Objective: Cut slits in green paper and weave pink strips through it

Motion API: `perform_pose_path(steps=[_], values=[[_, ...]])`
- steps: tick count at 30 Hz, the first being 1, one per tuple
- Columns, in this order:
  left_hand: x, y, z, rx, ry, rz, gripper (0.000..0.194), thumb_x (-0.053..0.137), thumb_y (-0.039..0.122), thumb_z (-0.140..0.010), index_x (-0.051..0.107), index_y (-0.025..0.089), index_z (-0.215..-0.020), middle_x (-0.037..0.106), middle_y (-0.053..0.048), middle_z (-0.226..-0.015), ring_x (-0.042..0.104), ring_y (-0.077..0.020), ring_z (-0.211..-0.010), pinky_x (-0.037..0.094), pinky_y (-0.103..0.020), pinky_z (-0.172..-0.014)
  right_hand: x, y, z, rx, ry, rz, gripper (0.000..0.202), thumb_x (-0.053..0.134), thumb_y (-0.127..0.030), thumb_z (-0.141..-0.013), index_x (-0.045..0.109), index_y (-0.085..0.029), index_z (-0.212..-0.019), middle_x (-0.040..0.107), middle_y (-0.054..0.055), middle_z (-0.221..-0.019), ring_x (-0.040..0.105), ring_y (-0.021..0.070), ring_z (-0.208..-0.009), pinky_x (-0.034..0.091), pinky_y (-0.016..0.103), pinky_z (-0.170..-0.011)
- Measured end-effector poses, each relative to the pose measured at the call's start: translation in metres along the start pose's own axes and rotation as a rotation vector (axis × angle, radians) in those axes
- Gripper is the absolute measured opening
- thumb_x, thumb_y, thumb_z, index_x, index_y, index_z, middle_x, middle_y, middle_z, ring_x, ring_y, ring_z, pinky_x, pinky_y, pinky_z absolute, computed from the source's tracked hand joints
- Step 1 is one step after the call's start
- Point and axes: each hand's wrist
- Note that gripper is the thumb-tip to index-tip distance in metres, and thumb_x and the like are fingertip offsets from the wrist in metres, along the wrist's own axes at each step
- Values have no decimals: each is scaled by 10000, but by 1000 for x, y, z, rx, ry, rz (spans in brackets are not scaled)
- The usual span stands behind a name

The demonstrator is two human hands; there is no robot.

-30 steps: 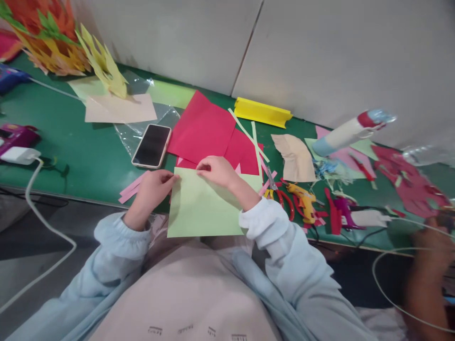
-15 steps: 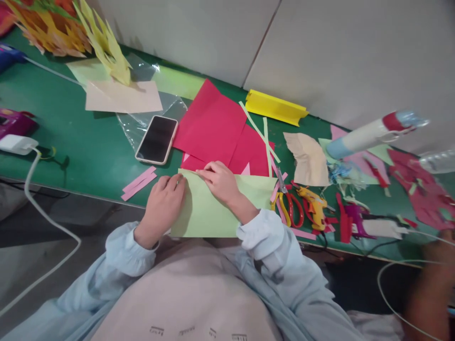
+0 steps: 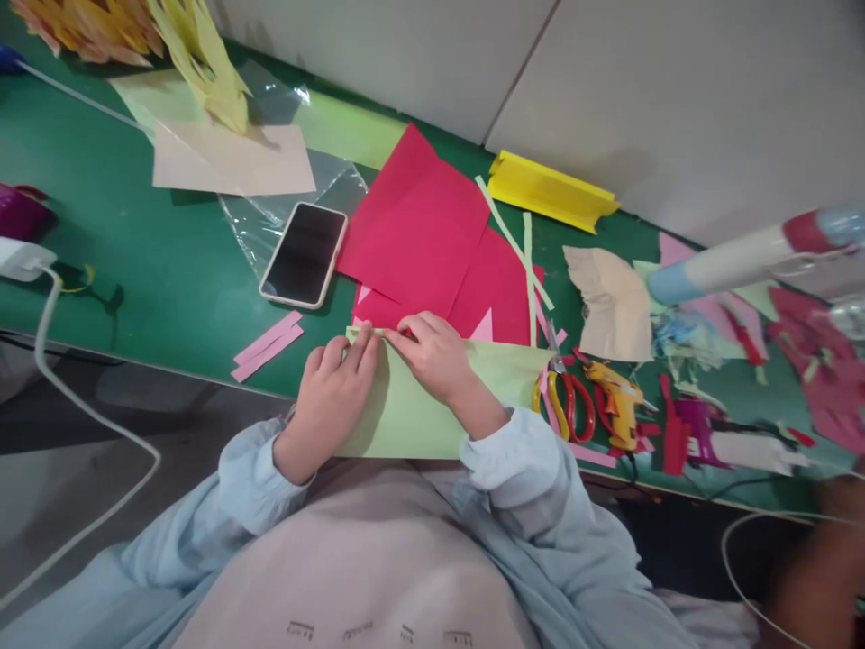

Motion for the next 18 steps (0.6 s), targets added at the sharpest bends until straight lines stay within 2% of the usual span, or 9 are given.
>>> perform_pose_path(steps=[4, 10, 18], values=[[4, 3, -3, 8, -13, 33, 521, 363, 77, -913, 481, 133, -1417, 496, -140, -1458, 587, -317, -1088, 508, -467, -783, -7, 1, -1, -20, -15, 12, 306, 417, -252, -1016, 717, -206, -975, 639, 67, -878, 510, 187, -835, 389, 334, -743], [10, 2, 0, 8, -1, 102, 485, 363, 74, -928, 498, 86, -1393, 519, -152, -1437, 540, -310, -1244, 493, -444, -943, -1, 1, 1, -82, 32, 98, 320, 395, -229, -1020, 714, -199, -1007, 652, 64, -876, 508, 196, -826, 385, 344, -727], [11, 4, 3, -36, -6, 51, 480, 352, 76, -935, 510, 102, -1388, 534, -155, -1424, 557, -296, -1231, 502, -442, -948, 4, 2, 5, -101, 51, 95, 283, 414, -218, -1013, 697, -208, -1011, 674, 60, -890, 517, 199, -849, 379, 356, -760]])
Point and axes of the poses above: each hand's wrist, its own z-axis away from the middle knuckle, its own x-axis out of the palm, y = z × x
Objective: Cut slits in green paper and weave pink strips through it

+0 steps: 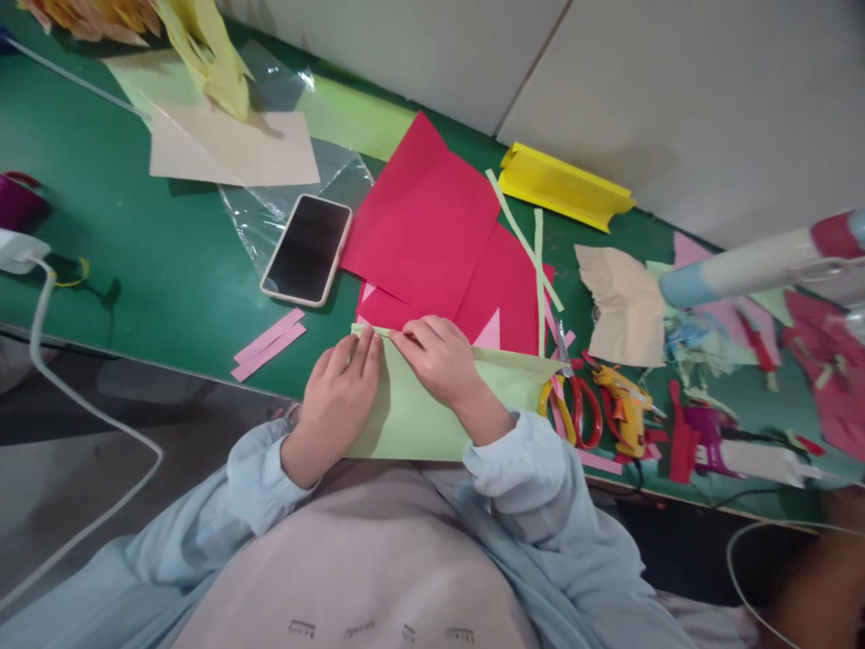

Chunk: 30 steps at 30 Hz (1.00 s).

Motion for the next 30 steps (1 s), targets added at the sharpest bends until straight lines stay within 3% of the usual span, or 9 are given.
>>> perform_pose_path(steps=[8, 17, 30], values=[[1, 0, 2, -15, 4, -11, 461, 368, 59, -933, 517, 42, -1369, 520, -190, -1427, 562, -293, -1223, 509, -417, -968, 2, 1, 2, -48, 41, 44, 240, 449, -192, -997, 688, -203, -990, 671, 47, -885, 514, 190, -838, 369, 353, -764], [3, 2, 3, -20, 56, -17, 434, 371, 55, -943, 555, 56, -1336, 566, -171, -1386, 583, -269, -1209, 509, -389, -978, 2, 1, 1, -84, 104, 104, 201, 491, -189, -982, 687, -188, -938, 659, 36, -841, 502, 180, -824, 352, 339, -757], [6, 3, 0, 28, 62, -59, 434, 317, 37, -944, 562, -53, -1291, 582, -242, -1336, 539, -301, -1279, 447, -438, -1073, 0, 2, 1, -117, 79, 91, 212, 476, -165, -984, 688, -169, -979, 681, 38, -884, 494, 180, -851, 368, 337, -778]])
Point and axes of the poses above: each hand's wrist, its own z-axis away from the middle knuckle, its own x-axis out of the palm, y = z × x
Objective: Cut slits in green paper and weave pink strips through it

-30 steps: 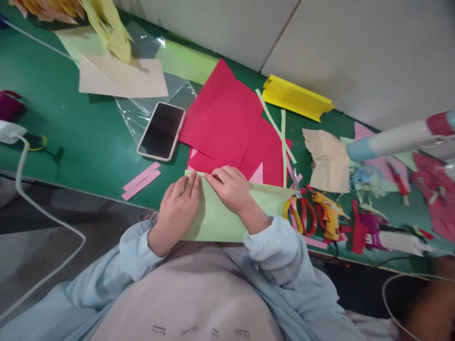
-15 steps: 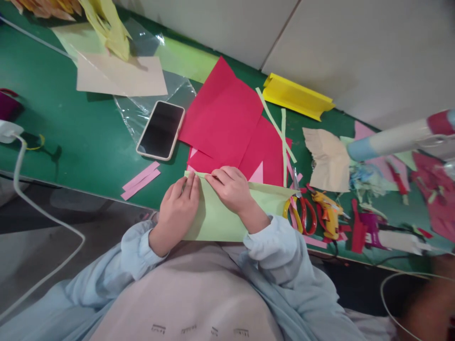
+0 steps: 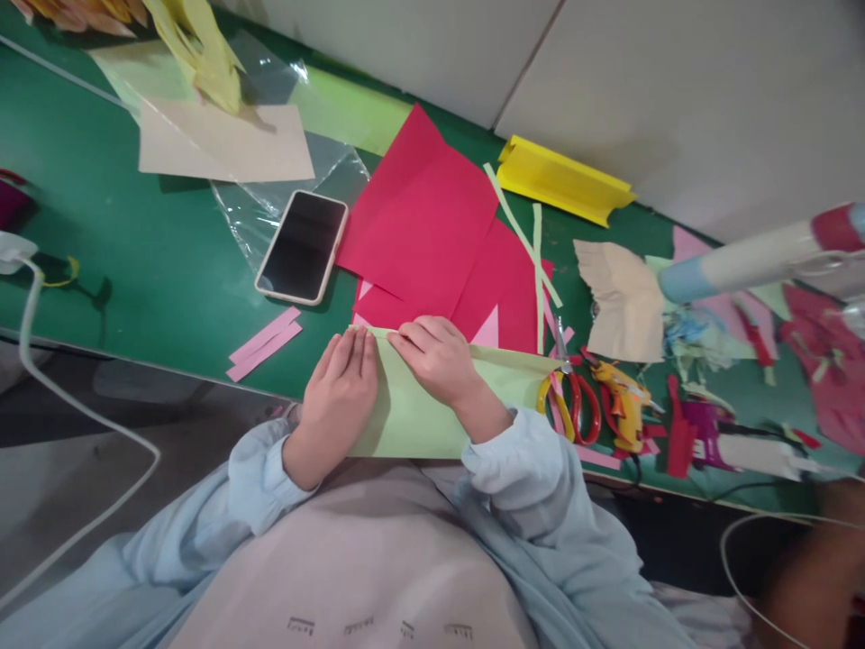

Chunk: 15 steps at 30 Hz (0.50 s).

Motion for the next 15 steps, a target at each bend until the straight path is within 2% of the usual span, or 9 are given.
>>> perform_pose_path(steps=[4, 7, 10, 15], values=[[-7, 1, -1, -8, -40, -91, 444, 352, 48, -934, 544, -16, -1328, 550, -210, -1383, 628, -301, -1057, 538, -448, -825, 1, 0, 0, 7, 4, 11, 196, 489, -171, -979, 685, -165, -963, 670, 37, -856, 491, 182, -839, 367, 340, -763], [-12, 3, 0, -53, -68, -138, 464, 374, 65, -928, 543, 68, -1360, 550, -150, -1401, 622, -280, -874, 506, -433, -651, 2, -1, 0, 12, 7, 16, 189, 496, -179, -977, 682, -165, -946, 663, 35, -844, 492, 182, -828, 364, 338, -752], [-15, 4, 1, -75, -92, -158, 477, 370, 65, -925, 549, 105, -1365, 550, -119, -1407, 595, -265, -810, 470, -420, -604, 3, -1, 0, 19, -11, 7, 206, 476, -179, -985, 679, -171, -954, 658, 39, -846, 494, 182, -829, 358, 341, -751], [-14, 6, 0, -103, -131, -132, 495, 350, 68, -929, 512, 98, -1395, 513, -138, -1440, 588, -263, -834, 458, -420, -627, 2, -2, 0, 34, -33, -21, 223, 457, -184, -994, 677, -181, -958, 654, 42, -850, 491, 182, -825, 349, 345, -755]])
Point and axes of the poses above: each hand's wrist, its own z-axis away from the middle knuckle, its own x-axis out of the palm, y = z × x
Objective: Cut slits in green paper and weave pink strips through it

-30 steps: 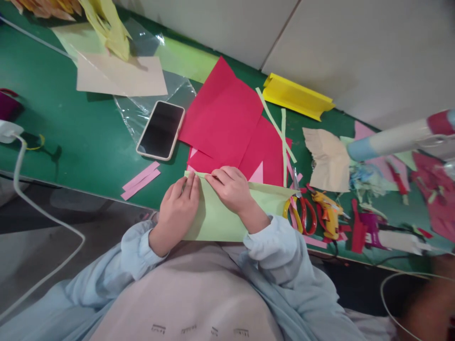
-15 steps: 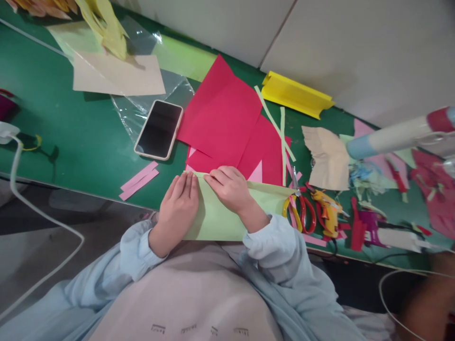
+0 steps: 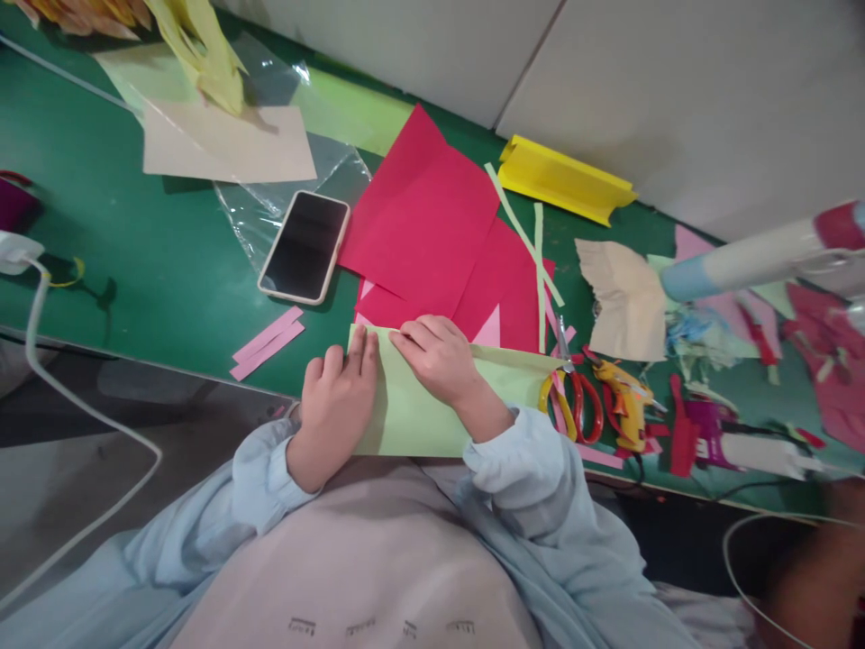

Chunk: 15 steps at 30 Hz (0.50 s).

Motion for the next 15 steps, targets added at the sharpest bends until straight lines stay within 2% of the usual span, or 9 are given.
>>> perform_pose_path(steps=[10, 15], values=[[1, 0, -1, -7, -13, -35, 496, 345, 82, -935, 498, 100, -1407, 509, -149, -1444, 592, -259, -839, 452, -406, -653, -2, 0, 0, 5, -22, 17, 230, 452, -193, -1000, 682, -177, -993, 672, 44, -889, 492, 186, -853, 347, 345, -773], [-2, 1, -3, -17, -9, 76, 503, 302, 74, -933, 530, 115, -1379, 528, -185, -1419, 605, -265, -824, 457, -433, -660, -6, 4, 1, -12, -46, -2, 238, 455, -186, -997, 689, -187, -1038, 691, 48, -928, 502, 191, -881, 360, 351, -786]])
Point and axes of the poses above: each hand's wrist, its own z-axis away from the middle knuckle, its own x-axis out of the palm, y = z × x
